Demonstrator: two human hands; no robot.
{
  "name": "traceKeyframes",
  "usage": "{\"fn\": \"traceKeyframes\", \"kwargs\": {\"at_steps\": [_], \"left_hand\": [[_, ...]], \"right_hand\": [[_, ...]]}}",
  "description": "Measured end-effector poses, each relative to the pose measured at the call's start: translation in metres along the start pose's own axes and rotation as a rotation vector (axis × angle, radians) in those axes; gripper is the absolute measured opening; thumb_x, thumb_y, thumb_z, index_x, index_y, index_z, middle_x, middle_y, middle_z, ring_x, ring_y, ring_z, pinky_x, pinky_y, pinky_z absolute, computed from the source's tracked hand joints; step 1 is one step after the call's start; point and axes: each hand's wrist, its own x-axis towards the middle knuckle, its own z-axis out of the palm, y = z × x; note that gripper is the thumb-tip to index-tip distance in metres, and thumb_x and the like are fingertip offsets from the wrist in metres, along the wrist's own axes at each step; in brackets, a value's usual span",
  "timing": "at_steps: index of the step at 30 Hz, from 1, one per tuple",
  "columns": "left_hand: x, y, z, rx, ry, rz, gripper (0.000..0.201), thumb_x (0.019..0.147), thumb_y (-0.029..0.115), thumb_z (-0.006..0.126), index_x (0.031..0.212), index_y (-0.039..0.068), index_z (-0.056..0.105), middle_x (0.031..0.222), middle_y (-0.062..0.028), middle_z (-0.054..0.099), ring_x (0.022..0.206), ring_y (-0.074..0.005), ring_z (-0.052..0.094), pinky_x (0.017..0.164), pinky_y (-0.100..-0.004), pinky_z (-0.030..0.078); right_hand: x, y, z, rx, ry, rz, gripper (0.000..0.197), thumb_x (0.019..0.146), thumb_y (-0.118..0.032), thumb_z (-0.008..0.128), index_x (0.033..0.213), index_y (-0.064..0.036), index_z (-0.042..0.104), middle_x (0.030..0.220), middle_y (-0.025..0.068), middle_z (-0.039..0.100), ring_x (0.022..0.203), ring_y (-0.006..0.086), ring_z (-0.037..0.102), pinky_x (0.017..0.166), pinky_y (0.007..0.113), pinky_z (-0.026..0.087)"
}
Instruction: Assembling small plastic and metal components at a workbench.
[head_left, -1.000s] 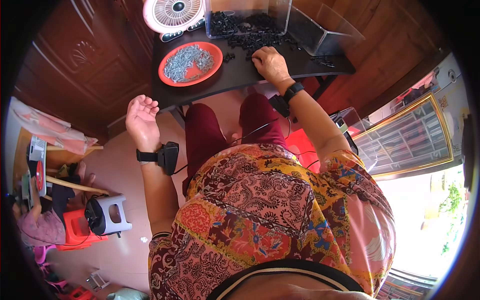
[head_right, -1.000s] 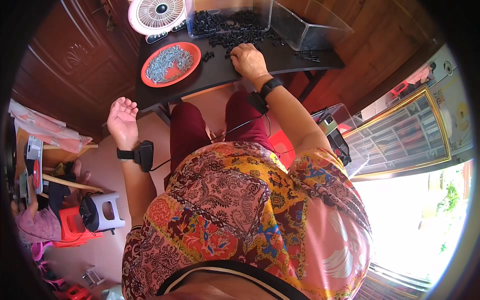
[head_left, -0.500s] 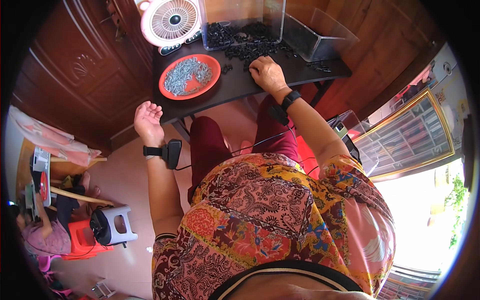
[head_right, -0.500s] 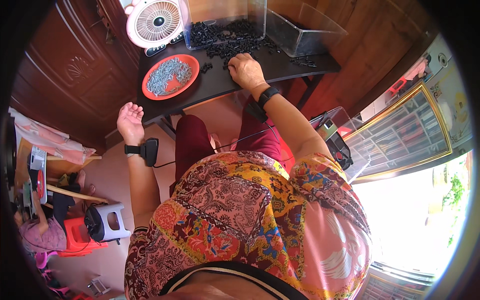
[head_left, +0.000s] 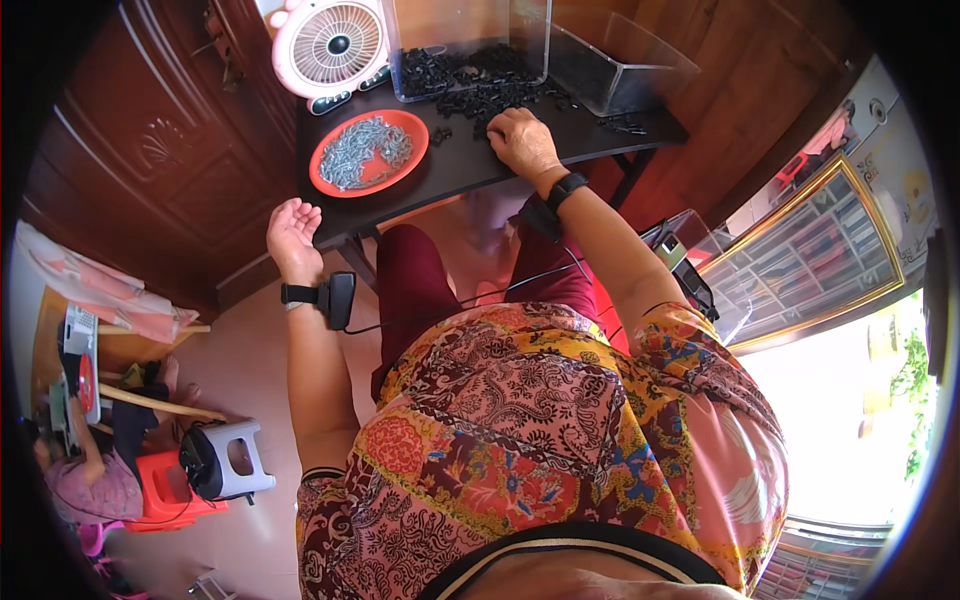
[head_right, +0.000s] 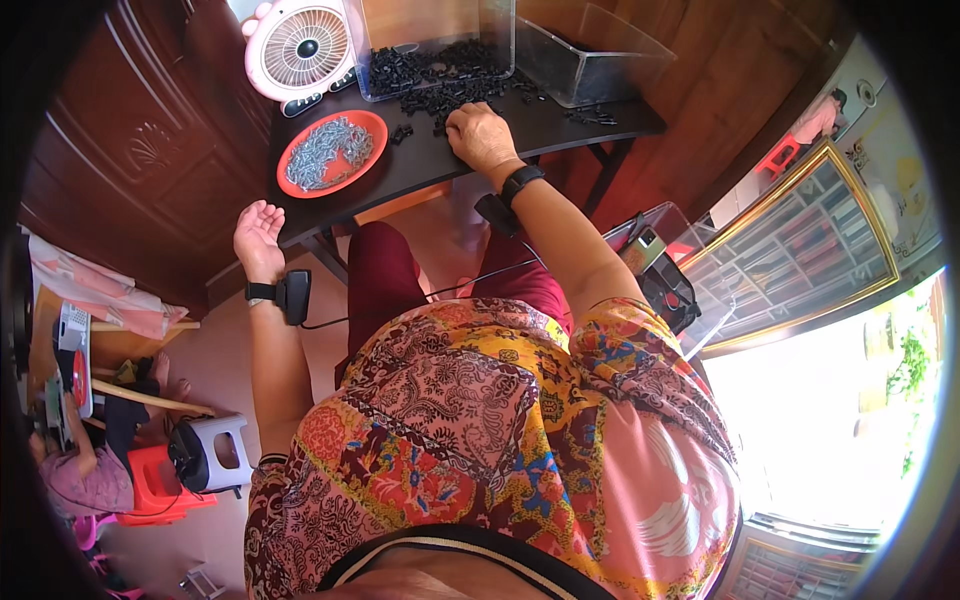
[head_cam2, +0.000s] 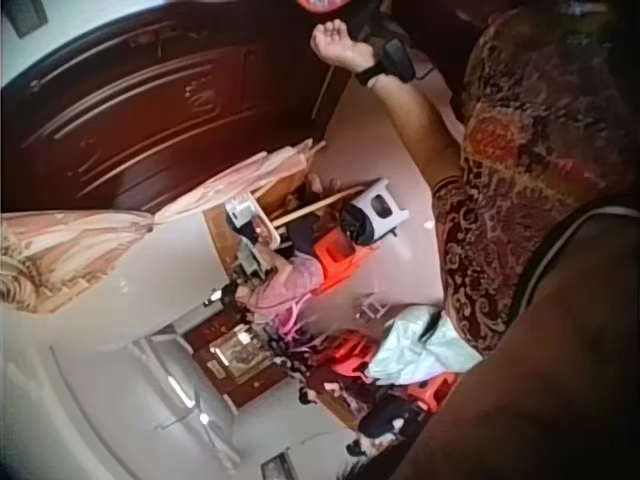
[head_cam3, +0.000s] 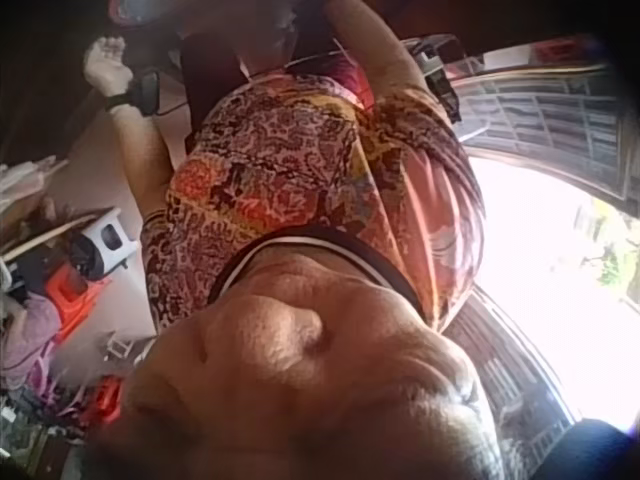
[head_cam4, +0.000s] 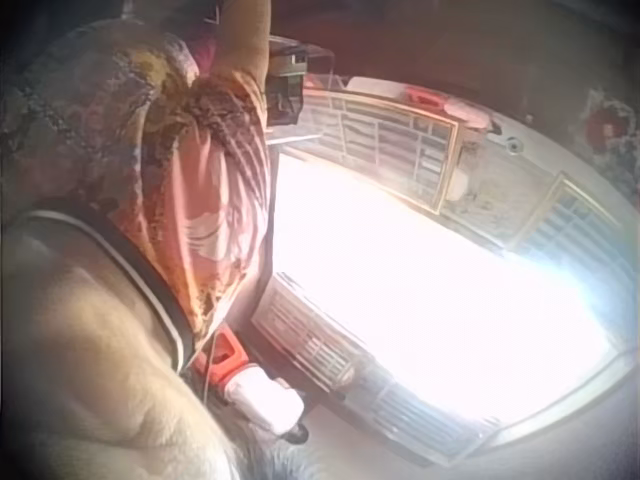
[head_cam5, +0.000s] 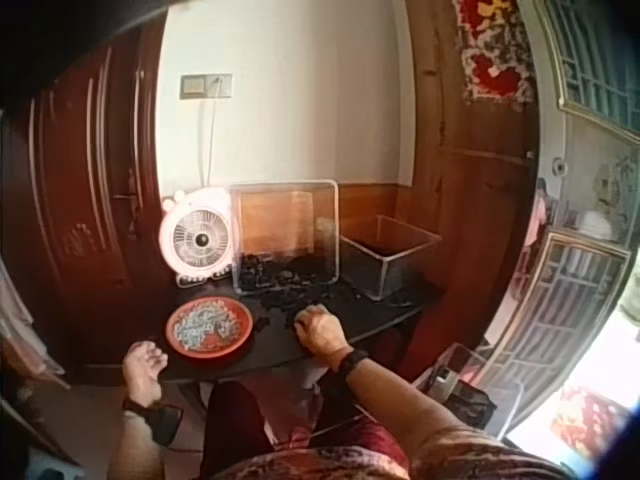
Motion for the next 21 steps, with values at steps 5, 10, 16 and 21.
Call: {"fn": "traceKeyframes", "kwargs": {"at_steps": [5,10,16,21], "left_hand": [[0.0002,0.0015,0.0019,-0.005,-0.017,-0.001,0.017,0.093,0.018,0.051,0.098,0.003,0.058,0.086,-0.0079,0.062,0.079,-0.0195,0.063,0.074,-0.0298,0.053],[0.0003,0.002,0.0005,0.004,-0.005,-0.005,0.017,0.093,0.018,0.052,0.098,0.003,0.058,0.088,-0.0085,0.062,0.081,-0.0202,0.063,0.076,-0.0307,0.053],[-0.003,0.004,0.0048,0.014,0.016,0.003,0.016,0.091,0.017,0.054,0.096,0.003,0.059,0.085,-0.0081,0.063,0.078,-0.0197,0.063,0.073,-0.0297,0.053],[-0.0029,0.0043,0.0029,0.03,-0.006,0.011,0.015,0.089,0.016,0.055,0.096,0.003,0.059,0.084,-0.008,0.063,0.077,-0.02,0.064,0.072,-0.0296,0.053]], "right_hand": [[0.0011,-0.0001,-0.0027,0.001,0.006,-0.009,0.009,0.078,-0.016,0.063,0.08,-0.0098,0.069,0.084,0.0068,0.066,0.088,0.0269,0.062,0.079,0.037,0.051],[0.0006,-0.0003,-0.0009,0.001,0.009,-0.014,0.009,0.078,-0.017,0.063,0.079,-0.0099,0.069,0.083,0.0065,0.065,0.087,0.0267,0.062,0.079,0.037,0.051],[0.0008,0.0009,0.0026,-0.005,0.003,-0.022,0.01,0.078,-0.017,0.062,0.08,-0.0103,0.069,0.083,0.0065,0.065,0.087,0.0266,0.062,0.078,0.037,0.051],[0.0017,-0.0011,0.0005,-0.016,-0.013,-0.02,0.011,0.079,-0.018,0.062,0.08,-0.0105,0.07,0.084,0.0064,0.066,0.087,0.0267,0.062,0.079,0.037,0.051]]}}
